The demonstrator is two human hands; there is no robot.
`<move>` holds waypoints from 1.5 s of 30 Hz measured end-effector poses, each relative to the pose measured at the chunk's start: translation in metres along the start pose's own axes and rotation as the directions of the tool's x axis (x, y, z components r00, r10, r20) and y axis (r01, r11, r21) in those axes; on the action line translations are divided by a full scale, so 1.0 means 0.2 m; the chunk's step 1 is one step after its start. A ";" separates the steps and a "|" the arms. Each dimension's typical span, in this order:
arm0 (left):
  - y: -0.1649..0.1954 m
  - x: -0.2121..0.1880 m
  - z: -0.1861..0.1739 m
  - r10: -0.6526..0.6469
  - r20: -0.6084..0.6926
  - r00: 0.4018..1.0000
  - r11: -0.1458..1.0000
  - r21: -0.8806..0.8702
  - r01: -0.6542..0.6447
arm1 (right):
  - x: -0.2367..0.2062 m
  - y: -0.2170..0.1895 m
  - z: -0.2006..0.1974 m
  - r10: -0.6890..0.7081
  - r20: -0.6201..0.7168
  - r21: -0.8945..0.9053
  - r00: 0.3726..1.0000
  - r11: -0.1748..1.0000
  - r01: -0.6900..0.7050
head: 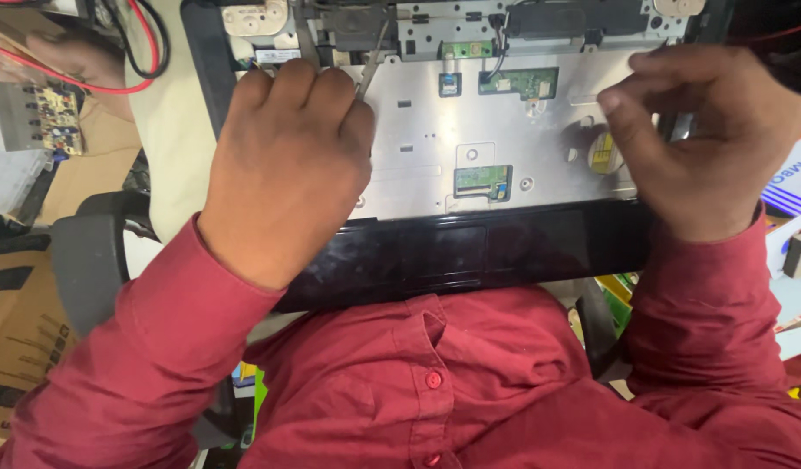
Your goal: The person works on a disassembled laptop resting on their lap, manipulating internal components and cables by hand. They use a small screwdriver to unscrew a board inside the chassis, then pick up multimeter probes and touch them to a battery pack on the workbench to test it.
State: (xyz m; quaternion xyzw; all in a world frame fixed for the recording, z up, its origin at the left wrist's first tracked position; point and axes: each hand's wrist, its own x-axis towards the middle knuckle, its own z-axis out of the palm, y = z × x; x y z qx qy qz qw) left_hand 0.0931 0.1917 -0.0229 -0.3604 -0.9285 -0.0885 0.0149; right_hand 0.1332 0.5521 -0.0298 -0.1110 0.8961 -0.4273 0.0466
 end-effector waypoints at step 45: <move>-0.45 -0.20 -0.20 -0.447 0.458 0.768 0.607 -0.475 0.637 | 0.21 -0.47 0.37 0.411 0.067 -0.259 0.909 0.887 -0.382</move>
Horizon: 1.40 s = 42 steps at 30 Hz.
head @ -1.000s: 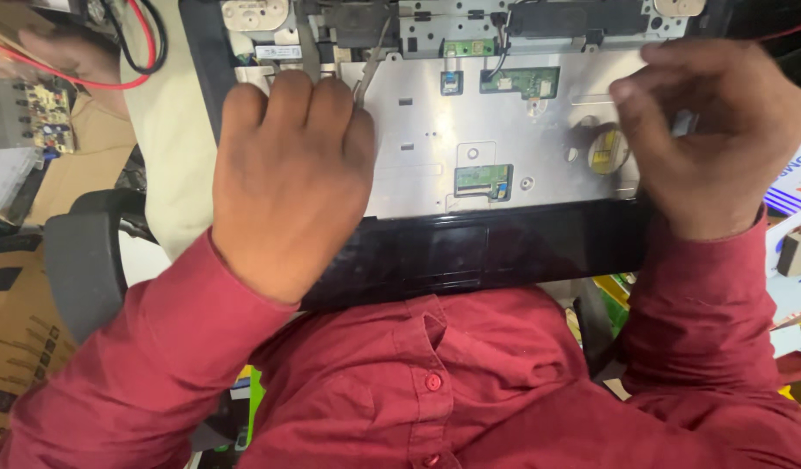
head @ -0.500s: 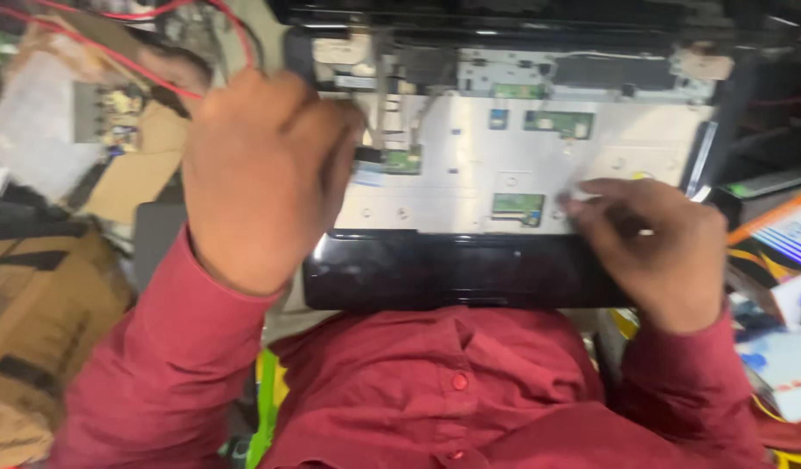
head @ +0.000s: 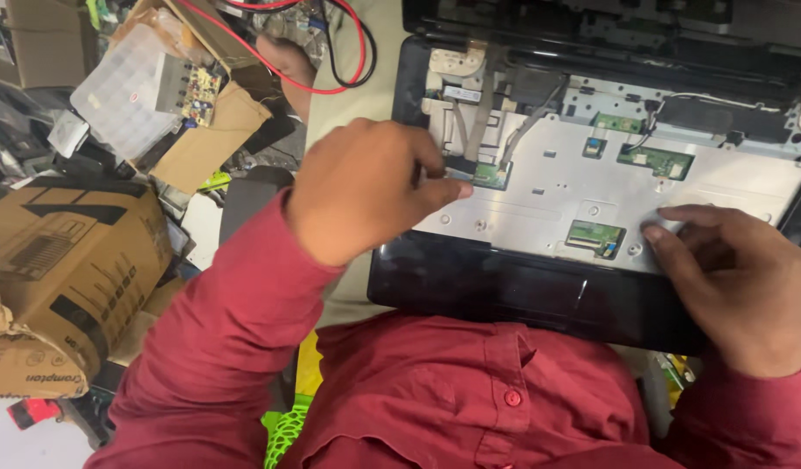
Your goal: The person works on a disassembled laptop resting on their lap, manipulating internal components and cables by hand. They use a small screwdriver to unscrew a board inside the chassis, then pick up multimeter probes and touch them to a battery pack on the workbench to test it.
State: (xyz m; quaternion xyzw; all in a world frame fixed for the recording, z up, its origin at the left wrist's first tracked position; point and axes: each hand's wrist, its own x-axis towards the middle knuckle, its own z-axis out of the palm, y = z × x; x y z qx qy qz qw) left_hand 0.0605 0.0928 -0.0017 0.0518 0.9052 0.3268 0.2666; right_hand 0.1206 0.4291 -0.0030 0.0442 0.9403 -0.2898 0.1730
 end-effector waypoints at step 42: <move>-0.07 -0.06 0.37 0.488 -0.353 0.798 0.851 0.395 -0.346 | 0.31 -0.22 0.40 -0.284 0.068 0.453 0.956 0.863 0.224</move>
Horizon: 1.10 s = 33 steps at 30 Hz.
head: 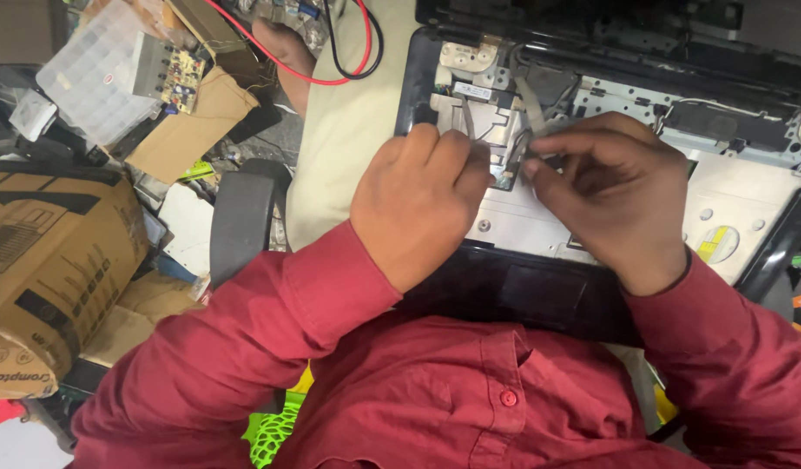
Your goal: The person works on a disassembled laptop resting on their lap, manipulating internal components and cables by hand. They use a small screwdriver to unscrew a board inside the chassis, then pick up multimeter probes and touch them to a battery pack on the workbench to test it.
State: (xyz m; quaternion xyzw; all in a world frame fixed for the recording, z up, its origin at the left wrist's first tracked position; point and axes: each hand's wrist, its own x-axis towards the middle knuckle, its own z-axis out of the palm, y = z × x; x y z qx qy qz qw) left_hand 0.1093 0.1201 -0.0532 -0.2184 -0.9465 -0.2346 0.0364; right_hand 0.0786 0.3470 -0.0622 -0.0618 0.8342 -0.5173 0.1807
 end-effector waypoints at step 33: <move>0.04 0.05 -0.05 0.188 0.129 0.974 0.962 0.176 -0.209 | 0.01 0.11 -0.08 -0.145 0.024 -0.116 0.989 0.982 0.147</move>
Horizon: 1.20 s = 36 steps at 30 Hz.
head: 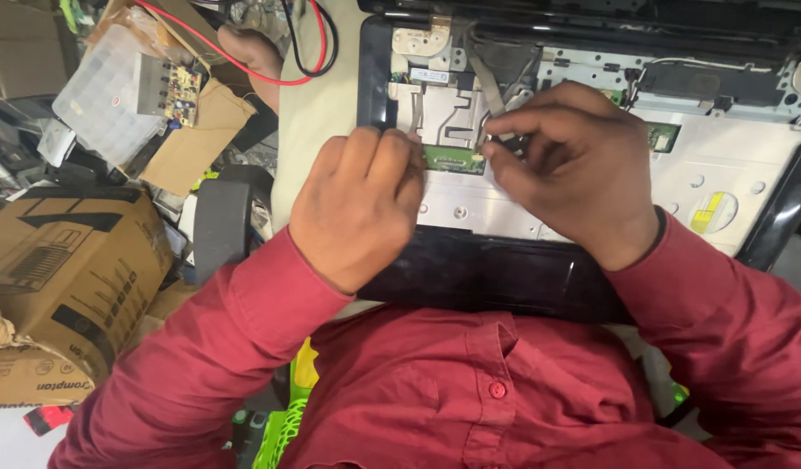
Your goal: The person works on a disassembled laptop resting on their lap, manipulating internal components and cables by hand. They use a small screwdriver to unscrew a board inside the chassis, then pick up multimeter probes and touch them to a battery pack on the workbench to test it.
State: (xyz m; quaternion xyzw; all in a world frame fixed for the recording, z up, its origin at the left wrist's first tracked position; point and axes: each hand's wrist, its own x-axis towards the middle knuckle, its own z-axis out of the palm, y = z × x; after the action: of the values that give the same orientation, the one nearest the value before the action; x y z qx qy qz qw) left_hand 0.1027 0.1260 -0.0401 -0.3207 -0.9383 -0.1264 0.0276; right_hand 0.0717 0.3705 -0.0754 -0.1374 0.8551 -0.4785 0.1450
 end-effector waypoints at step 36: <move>-0.19 -0.03 0.05 -0.224 0.028 0.974 0.916 -0.335 0.221 | 0.00 0.01 0.08 -0.030 0.019 0.003 0.999 1.000 0.030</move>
State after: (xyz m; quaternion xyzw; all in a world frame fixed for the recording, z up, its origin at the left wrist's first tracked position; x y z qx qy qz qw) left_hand 0.0857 0.0963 -0.0589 -0.2112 -0.9331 -0.2888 -0.0368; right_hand 0.0783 0.3582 -0.0846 -0.1544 0.8508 -0.4806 0.1460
